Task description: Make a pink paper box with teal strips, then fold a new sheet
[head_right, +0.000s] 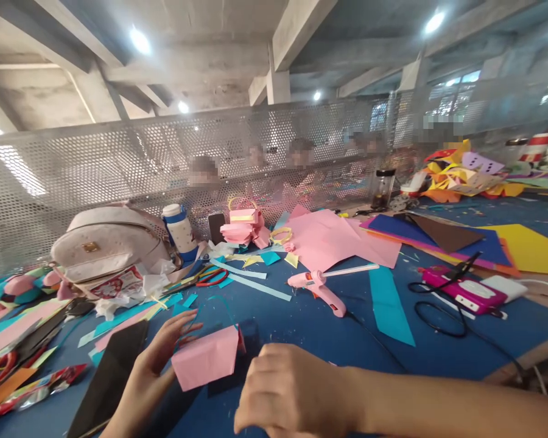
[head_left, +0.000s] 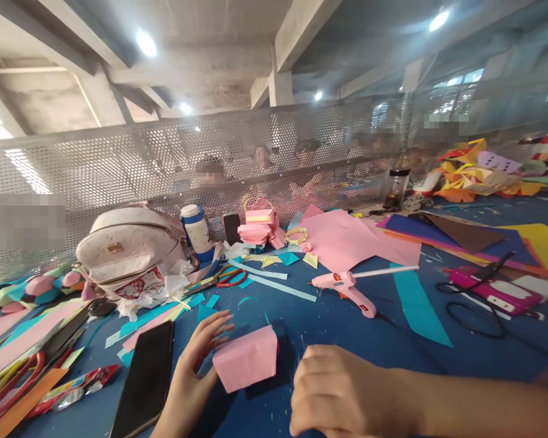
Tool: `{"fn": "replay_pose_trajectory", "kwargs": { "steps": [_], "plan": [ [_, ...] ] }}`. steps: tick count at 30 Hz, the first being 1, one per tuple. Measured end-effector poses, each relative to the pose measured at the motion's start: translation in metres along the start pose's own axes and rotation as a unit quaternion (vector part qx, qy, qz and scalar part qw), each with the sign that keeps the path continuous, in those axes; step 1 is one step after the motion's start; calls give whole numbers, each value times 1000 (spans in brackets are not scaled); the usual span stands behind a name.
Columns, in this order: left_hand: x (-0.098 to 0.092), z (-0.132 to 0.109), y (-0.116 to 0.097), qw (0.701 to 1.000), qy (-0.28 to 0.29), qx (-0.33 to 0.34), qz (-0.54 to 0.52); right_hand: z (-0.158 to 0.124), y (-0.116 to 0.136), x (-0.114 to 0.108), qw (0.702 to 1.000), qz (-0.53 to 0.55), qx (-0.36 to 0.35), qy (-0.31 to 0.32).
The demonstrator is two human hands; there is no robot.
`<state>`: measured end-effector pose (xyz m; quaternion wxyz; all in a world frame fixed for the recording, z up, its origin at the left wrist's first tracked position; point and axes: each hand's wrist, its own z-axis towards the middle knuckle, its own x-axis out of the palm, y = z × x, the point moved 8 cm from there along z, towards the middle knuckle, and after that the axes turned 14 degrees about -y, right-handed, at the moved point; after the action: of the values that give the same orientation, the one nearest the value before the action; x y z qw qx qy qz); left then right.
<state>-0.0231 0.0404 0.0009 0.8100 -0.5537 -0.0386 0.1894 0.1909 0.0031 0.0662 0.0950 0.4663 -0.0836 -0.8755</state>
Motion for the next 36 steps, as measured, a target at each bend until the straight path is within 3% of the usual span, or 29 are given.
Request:
{"fn": "replay_pose_trajectory", "kwargs": {
  "steps": [3, 6, 8, 12, 15, 19, 23, 26, 28, 32, 36],
  "plan": [
    [4, -4, 3, 1000, 20, 12, 1, -10, -12, -2, 999, -31, 34, -2],
    [8, -6, 16, 998, 43, -39, -17, -17, -37, -8, 990, -39, 129, -51],
    [14, -8, 19, 994, 88, -69, -18, -21, -52, -8, 980, -13, 190, -65],
    [26, -13, 7, 976, 202, -78, 34, -21, -70, 3, 962, 52, 263, -55],
    [28, -13, -7, 971, 222, -58, 69, -16, -75, 13, 957, 68, 277, -54],
    [26, -4, -18, 980, 192, -21, 56, -8, -74, 16, 956, 82, 265, -92],
    [24, 12, 4, 981, 144, -129, -1, 9, -65, -1, 957, 97, 200, -185],
    [27, 20, 15, 969, 111, -211, -57, 27, -62, -2, 971, 76, 151, -168],
    [31, 21, 17, 955, 103, -259, -102, 33, -71, -1, 970, 73, 164, -164],
    [35, 20, 14, 924, 84, -319, -194, 29, -101, -1, 946, 80, 227, -217],
    [32, 26, 12, 933, 32, -260, -247, 16, -121, 9, 928, 87, 280, -231]
  ]
}}
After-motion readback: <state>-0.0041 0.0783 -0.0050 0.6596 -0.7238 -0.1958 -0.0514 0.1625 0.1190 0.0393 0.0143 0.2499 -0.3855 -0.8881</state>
